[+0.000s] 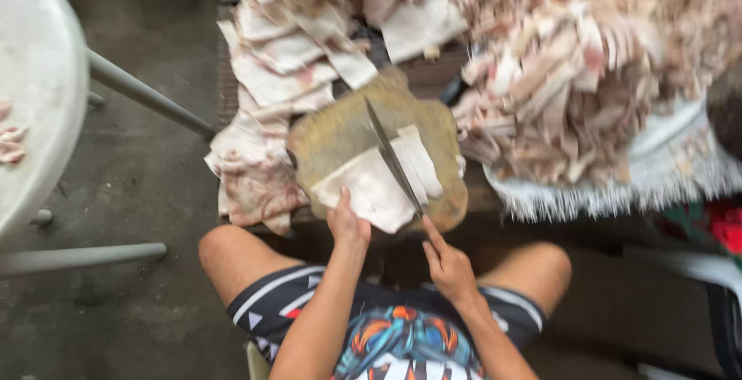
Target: The person slices large sheets of processed animal skin into strips and then into smaller pieces using a large knife on a wooden block.
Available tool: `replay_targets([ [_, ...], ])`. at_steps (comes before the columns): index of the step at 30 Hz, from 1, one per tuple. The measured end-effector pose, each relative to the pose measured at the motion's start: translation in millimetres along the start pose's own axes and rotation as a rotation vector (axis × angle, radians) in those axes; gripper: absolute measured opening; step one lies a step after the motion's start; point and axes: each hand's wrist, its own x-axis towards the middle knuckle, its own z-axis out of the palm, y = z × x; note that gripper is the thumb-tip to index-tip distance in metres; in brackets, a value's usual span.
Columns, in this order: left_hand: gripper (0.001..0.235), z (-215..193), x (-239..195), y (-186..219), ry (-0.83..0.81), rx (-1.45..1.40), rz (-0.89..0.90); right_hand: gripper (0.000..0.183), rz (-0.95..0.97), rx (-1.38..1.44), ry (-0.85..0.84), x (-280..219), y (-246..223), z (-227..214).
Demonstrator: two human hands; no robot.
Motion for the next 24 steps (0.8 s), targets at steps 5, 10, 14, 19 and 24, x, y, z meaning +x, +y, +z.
replay_targets([
  [5, 0.037, 4.6, 3.8, 12.8, 0.015, -0.035, 0.022, 0.061, 0.444, 0.475, -0.128, 7.9, -32.4, -21.3],
  [10, 0.039, -10.7, 8.3, 18.9, -0.058, 0.053, -0.040, 0.061, 0.024, 0.364, 0.066, -15.7, -47.2, -42.1],
  [14, 0.042, -0.4, 21.7, 26.7, -0.174, 0.052, -0.109, 0.056, -0.370, 0.187, 0.239, -5.8, -54.4, -29.3],
  [19, 0.041, -13.2, 21.7, 50.8, -0.290, 0.219, -0.172, 0.060, 0.180, 0.085, -0.150, 2.3, -60.6, -20.2],
  [24, 0.040, -7.6, 42.7, 67.4, -0.127, 0.510, -0.181, 0.061, 0.149, 0.227, -0.142, 6.5, -71.8, -64.9],
])
